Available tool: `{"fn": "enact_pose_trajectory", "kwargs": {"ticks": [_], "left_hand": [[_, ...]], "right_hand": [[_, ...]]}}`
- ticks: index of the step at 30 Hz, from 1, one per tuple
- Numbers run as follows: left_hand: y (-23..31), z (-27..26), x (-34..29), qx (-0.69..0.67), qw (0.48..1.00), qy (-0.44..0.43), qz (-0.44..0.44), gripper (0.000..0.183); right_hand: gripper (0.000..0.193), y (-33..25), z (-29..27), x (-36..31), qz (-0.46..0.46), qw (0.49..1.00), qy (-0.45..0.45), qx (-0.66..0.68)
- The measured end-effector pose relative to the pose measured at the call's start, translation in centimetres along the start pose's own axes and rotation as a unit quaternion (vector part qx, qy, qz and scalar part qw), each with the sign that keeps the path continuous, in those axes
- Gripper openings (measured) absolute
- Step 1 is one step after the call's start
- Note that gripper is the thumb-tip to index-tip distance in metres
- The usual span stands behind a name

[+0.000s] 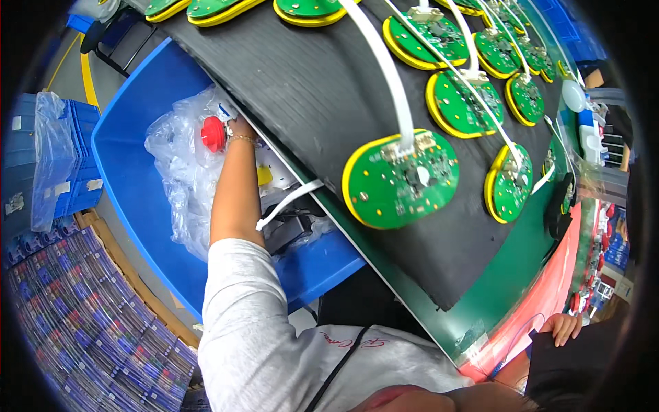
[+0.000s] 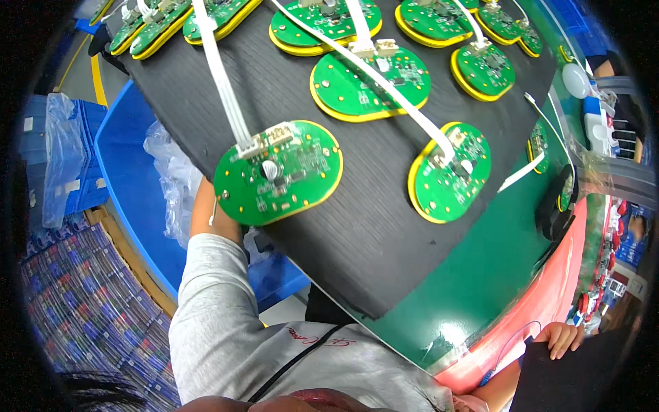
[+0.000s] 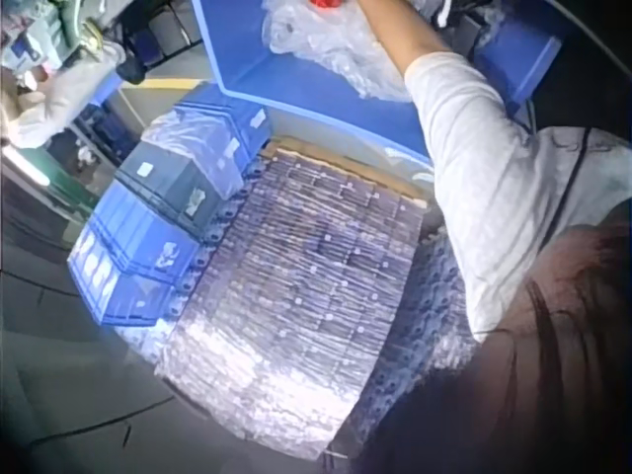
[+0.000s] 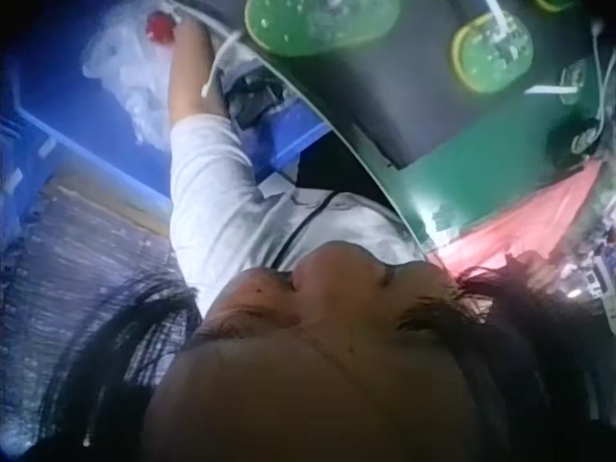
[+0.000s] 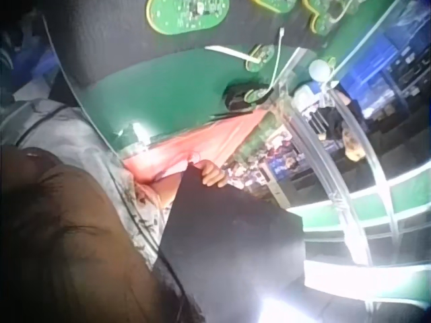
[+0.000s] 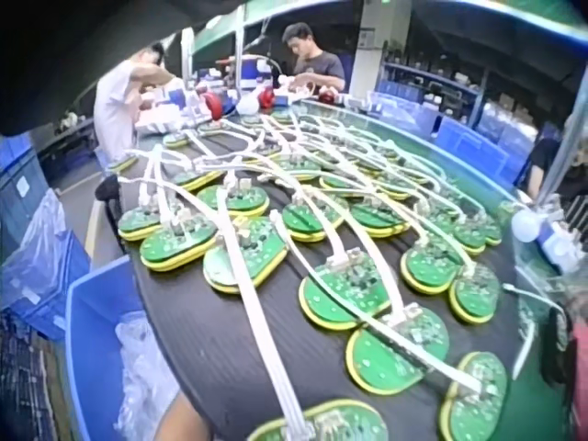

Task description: The person assembles small electronic devices on a factory assembly line. They connect wires to circuit boards, insert components into plastic housings, and place finished units into a blue bin. The person handles multiple units sequentially, moving them from a pink mat to the bin.

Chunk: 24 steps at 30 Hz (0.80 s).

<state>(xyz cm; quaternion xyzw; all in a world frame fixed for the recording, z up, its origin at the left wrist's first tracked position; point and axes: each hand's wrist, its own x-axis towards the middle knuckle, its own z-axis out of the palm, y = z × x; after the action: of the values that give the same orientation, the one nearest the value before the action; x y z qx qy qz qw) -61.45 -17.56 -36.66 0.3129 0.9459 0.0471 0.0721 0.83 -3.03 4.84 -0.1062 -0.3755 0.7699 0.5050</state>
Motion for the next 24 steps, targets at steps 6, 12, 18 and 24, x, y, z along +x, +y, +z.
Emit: {"fn": "enact_pose_trajectory", "kwargs": {"ticks": [6,12,18,24], "left_hand": [[-1.6,-3.3,-3.3,-0.055,0.997,0.054,0.017,0.027],[-6.4,-7.4,-7.7,-0.232,0.944,0.227,0.051,0.018],[-8.1,-15.4,-11.2,-0.459,0.835,0.301,-0.037,0.012],[-8.0,-24.3,-13.4,-0.648,0.693,0.308,-0.072,0.015]], "right_hand": [[0.024,0.4,0.7,-0.1,0.002,1.000,-0.031,0.006],[0.024,-0.5,1.1,-0.4,0.015,0.997,-0.067,0.030],[0.027,-1.1,1.9,-0.6,0.016,0.996,-0.058,0.065],[0.028,-3.0,2.3,-1.6,0.007,0.992,-0.091,0.092]]}}
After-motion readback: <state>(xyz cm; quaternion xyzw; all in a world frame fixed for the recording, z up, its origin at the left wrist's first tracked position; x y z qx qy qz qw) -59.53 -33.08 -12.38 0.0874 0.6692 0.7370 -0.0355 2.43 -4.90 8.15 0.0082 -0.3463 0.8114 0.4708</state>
